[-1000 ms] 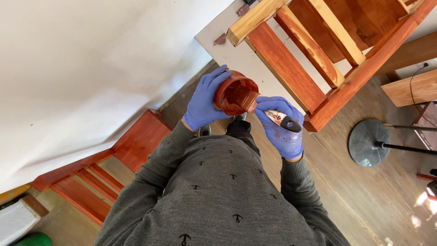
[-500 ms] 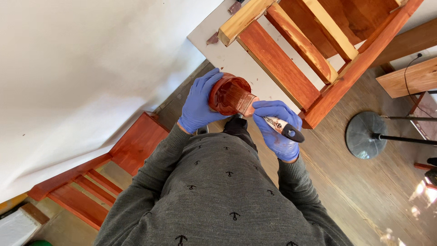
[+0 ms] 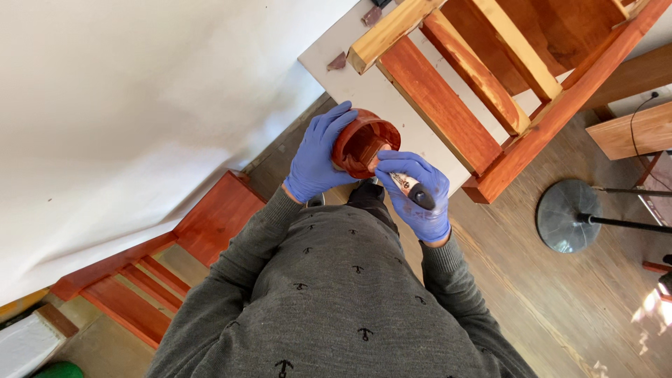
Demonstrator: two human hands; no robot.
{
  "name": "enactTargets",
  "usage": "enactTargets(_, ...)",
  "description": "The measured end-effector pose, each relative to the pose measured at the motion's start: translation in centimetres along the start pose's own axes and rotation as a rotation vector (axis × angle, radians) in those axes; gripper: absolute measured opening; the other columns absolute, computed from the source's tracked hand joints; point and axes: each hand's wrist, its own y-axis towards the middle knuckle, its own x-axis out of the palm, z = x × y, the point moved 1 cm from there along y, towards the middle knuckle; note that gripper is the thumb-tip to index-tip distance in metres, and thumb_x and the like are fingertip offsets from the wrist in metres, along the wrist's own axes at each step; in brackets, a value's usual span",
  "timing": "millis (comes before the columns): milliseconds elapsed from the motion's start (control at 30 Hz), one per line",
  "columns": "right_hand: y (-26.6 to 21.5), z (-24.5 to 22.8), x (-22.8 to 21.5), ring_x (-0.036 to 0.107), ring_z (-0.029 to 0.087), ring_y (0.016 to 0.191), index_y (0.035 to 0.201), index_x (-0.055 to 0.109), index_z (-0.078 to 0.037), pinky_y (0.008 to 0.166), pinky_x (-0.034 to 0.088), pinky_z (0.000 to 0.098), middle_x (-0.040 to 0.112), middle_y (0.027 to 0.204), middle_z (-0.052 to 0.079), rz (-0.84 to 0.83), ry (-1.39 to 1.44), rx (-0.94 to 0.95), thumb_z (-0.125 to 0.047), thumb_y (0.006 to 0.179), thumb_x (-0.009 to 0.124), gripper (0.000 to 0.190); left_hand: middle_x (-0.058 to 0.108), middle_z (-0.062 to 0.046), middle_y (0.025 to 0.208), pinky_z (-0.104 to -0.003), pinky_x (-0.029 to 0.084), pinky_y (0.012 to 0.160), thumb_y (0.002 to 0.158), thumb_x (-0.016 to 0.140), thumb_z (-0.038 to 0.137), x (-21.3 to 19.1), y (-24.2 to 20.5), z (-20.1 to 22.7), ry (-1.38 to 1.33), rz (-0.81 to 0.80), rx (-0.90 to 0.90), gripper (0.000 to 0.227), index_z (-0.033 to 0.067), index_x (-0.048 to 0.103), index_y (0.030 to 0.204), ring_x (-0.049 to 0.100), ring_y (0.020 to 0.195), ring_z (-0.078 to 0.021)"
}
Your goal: The person applies reddish-brown stain to a wooden chair frame using a paintbrush. They repeatedly dip the brush into a small container and brush the stain onto the chair's legs and slats, working methodically across the structure.
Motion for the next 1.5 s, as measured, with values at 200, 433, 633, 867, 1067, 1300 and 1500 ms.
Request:
enactTargets(200, -0.6, 1.3, 0.7, 0.09, 0.028, 0.122, 0.117, 0.093, -0.007, 0.108, 0.075, 0.038, 0.093, 0.127, 0.012, -0.087, -0.039, -0.016, 0.005, 0.094, 0.108, 0.03, 0.054, -0.017, 0.191, -0.061, 0.045, 0.143, 0.083, 0.116, 0.074, 0.0, -0.4, -0.6, 0.017, 0.005, 0.013, 0.131, 0.0215, 0.054, 0.185, 0.06, 0.169, -0.0404)
enactTargets(433, -1.3, 3.2, -0.5, 0.087, 0.025, 0.133, 0.129, 0.093, -0.013, 0.117, 0.072, 0.0356, 0.089, 0.14, 0.009, -0.222, -0.093, -0.06, -0.007, 0.095, 0.108, 0.038, 0.053, -0.017, 0.191, -0.064, 0.047, 0.141, 0.08, 0.121, 0.065, -0.5, -0.2, 0.1, -0.01, 0.026, -0.003, 0.132, 0.0219, 0.055, 0.186, 0.061, 0.165, -0.0433)
enactTargets(633, -1.3, 4.9, -0.9, 0.085, 0.022, 0.141, 0.138, 0.093, -0.017, 0.124, 0.07, 0.0336, 0.087, 0.151, 0.006, -0.314, -0.138, -0.088, -0.016, 0.095, 0.109, 0.046, 0.052, -0.015, 0.193, -0.065, 0.046, 0.142, 0.082, 0.119, 0.068, -0.3, 0.0, 0.0, -0.019, 0.011, -0.022, 0.13, 0.0239, 0.056, 0.186, 0.06, 0.166, -0.0445)
enactTargets(867, -1.4, 5.7, -2.6, 0.086, 0.024, 0.137, 0.118, 0.095, -0.021, 0.119, 0.076, 0.0341, 0.082, 0.157, 0.008, -0.212, 0.028, 0.035, -0.016, 0.079, 0.119, 0.046, 0.053, -0.015, 0.191, -0.058, 0.043, 0.145, 0.083, 0.115, 0.074, -0.7, -0.1, -1.0, 0.02, 0.008, -0.059, 0.129, 0.0231, 0.054, 0.184, 0.057, 0.173, -0.0396)
enactTargets(1067, -1.9, 5.6, -3.1, 0.086, 0.045, 0.135, 0.115, 0.091, 0.001, 0.119, 0.077, 0.0569, 0.08, 0.152, 0.027, -0.19, 0.269, 0.097, -0.001, 0.086, 0.107, 0.033, 0.056, -0.018, 0.189, -0.06, 0.036, 0.149, 0.074, 0.121, 0.07, -0.3, -0.4, -1.6, -0.067, 0.002, -0.186, 0.138, 0.019, 0.055, 0.184, 0.055, 0.175, -0.0412)
enactTargets(1300, -2.9, 5.8, -2.5, 0.086, 0.054, 0.13, 0.114, 0.09, 0.011, 0.115, 0.078, 0.0678, 0.081, 0.144, 0.037, -0.105, 0.43, 0.158, -0.003, 0.095, 0.099, 0.025, 0.057, -0.018, 0.19, -0.064, 0.033, 0.15, 0.075, 0.122, 0.067, 0.3, -0.3, -2.5, -0.141, 0.024, -0.219, 0.137, 0.0174, 0.055, 0.184, 0.052, 0.178, -0.0414)
enactTargets(1500, -2.9, 3.9, -2.3, 0.089, 0.048, 0.119, 0.111, 0.092, 0.002, 0.104, 0.074, 0.0649, 0.089, 0.13, 0.032, -0.028, 0.311, 0.066, -0.017, 0.118, 0.083, 0.021, 0.055, -0.019, 0.19, -0.067, 0.037, 0.149, 0.074, 0.122, 0.066, 0.5, 0.0, -2.0, -0.029, 0.032, -0.215, 0.138, 0.0196, 0.053, 0.185, 0.055, 0.175, -0.0455)
